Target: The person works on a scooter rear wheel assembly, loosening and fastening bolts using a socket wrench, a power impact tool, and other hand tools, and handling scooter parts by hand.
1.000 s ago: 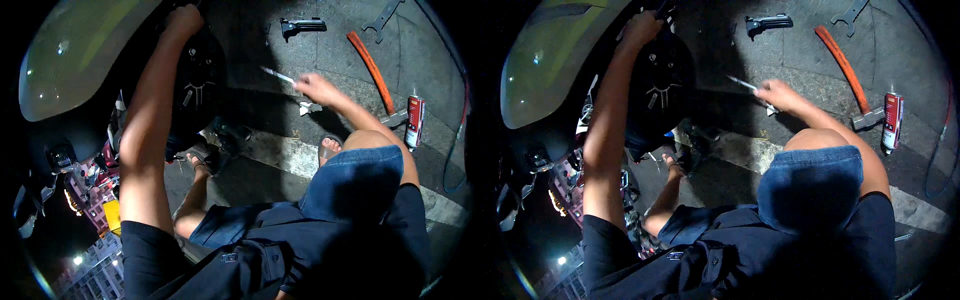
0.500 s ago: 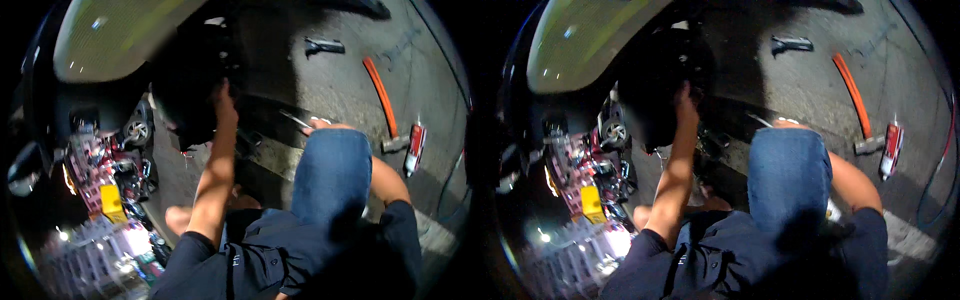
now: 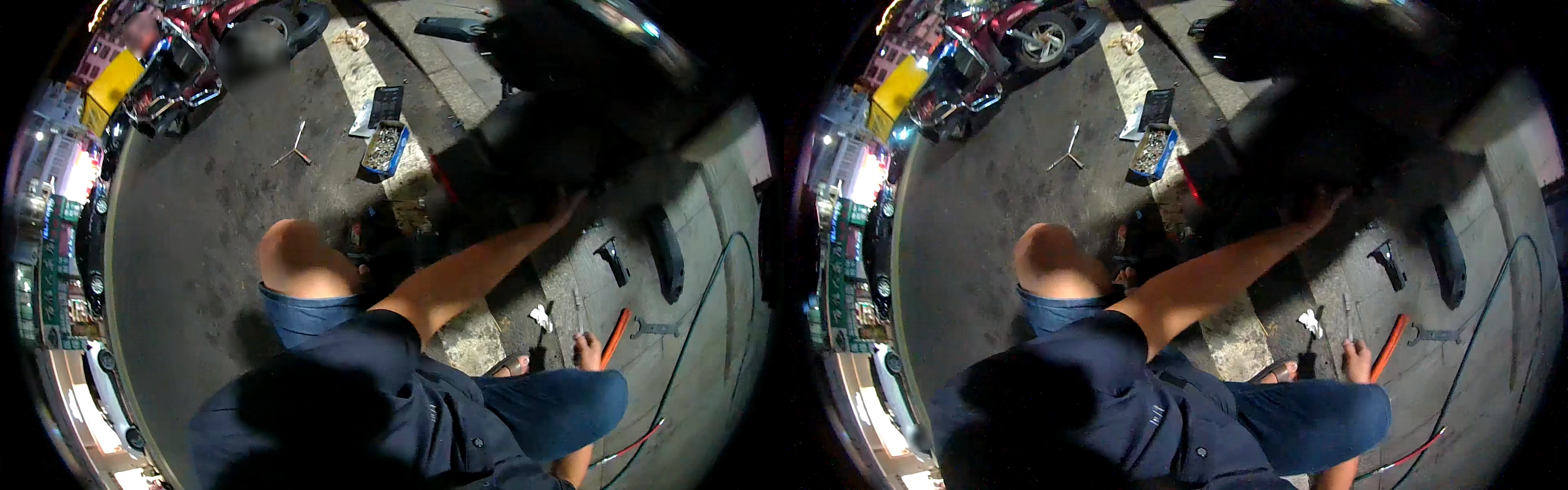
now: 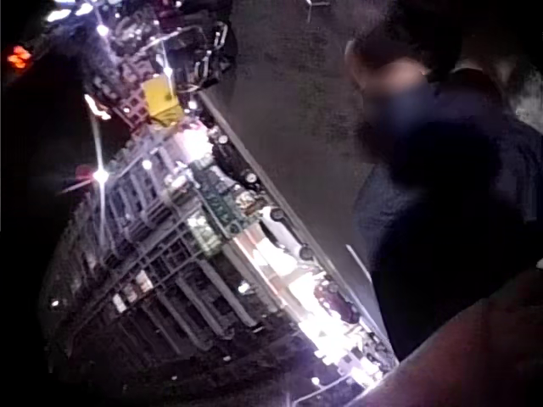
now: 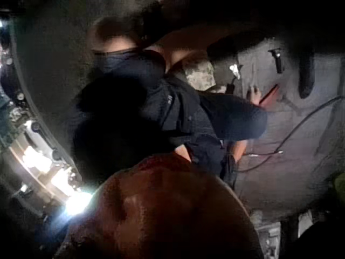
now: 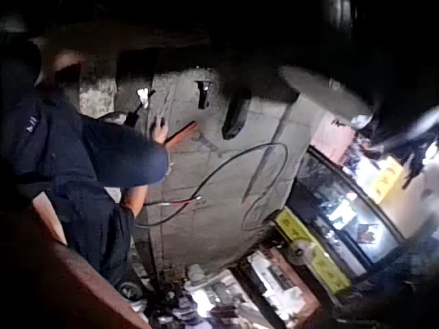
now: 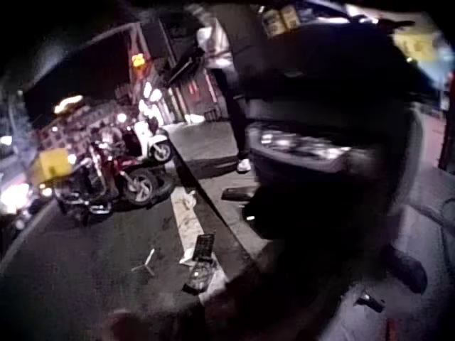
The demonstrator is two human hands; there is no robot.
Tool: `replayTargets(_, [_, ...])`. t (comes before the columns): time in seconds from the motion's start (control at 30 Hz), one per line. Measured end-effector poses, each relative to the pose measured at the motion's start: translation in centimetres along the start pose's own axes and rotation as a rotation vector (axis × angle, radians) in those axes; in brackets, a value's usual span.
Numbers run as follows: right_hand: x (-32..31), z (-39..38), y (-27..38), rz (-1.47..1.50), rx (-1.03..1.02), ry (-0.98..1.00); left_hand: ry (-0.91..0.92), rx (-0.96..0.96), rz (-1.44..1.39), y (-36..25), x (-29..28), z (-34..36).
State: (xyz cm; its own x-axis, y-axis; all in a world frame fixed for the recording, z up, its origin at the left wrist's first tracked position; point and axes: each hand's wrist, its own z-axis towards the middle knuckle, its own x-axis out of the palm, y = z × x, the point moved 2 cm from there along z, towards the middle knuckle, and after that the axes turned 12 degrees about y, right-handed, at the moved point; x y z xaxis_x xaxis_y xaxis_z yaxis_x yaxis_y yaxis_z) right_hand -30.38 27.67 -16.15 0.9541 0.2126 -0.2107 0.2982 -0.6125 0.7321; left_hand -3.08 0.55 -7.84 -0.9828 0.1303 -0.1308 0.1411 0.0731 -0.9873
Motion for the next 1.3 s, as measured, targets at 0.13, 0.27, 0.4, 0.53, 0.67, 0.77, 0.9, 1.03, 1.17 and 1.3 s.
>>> replayTargets(0.13, [-1.8, -2.9, 14.7, -0.370, -0.050, 0.011, 0.106, -0.095, 0.018, -0.7, 0.4, -0.7])
replayTargets(0.27, [3.4, -3.7, 28.3, -0.874, 0.068, 0.206, 0.607, -0.229, 0.237, -4.6, 1.7, -5.3])
replayTargets(0.4, [7.0, -0.3, 29.2, -1.174, -0.292, 0.440, 1.406, 1.136, 0.636, -13.1, -4.6, -13.2])
replayTargets(0.53, [14.5, -0.5, 31.0, -1.358, -0.051, 0.526, 1.842, 0.563, 0.749, -17.2, -24.2, -9.0])
replayTargets(0.67, [16.9, -0.6, 27.9, -1.163, -0.015, 0.642, 0.436, 0.018, 0.450, -11.1, -45.8, -0.7])
replayTargets(0.77, [17.3, -1.7, 27.0, -1.175, -0.094, 0.686, -0.033, 0.060, 0.662, 3.7, -55.2, -3.7])
replayTargets(0.9, [18.5, -3.1, 26.3, -1.289, 0.105, 0.705, 0.533, -0.091, 0.707, 9.0, -44.3, -12.4])
replayTargets(1.03, [20.7, -2.1, 25.1, -1.336, 0.135, 0.655, 0.866, 0.088, 0.677, 10.8, -36.9, -14.5])
replayTargets(1.17, [22.5, -1.6, 23.4, -1.210, 0.009, 0.539, 1.060, -0.254, 0.853, 12.2, -33.6, -15.2])
replayTargets(1.3, [23.0, -2.0, 23.3, -1.189, 0.010, 0.405, 1.024, -0.318, 0.862, 12.0, -32.0, -14.3])
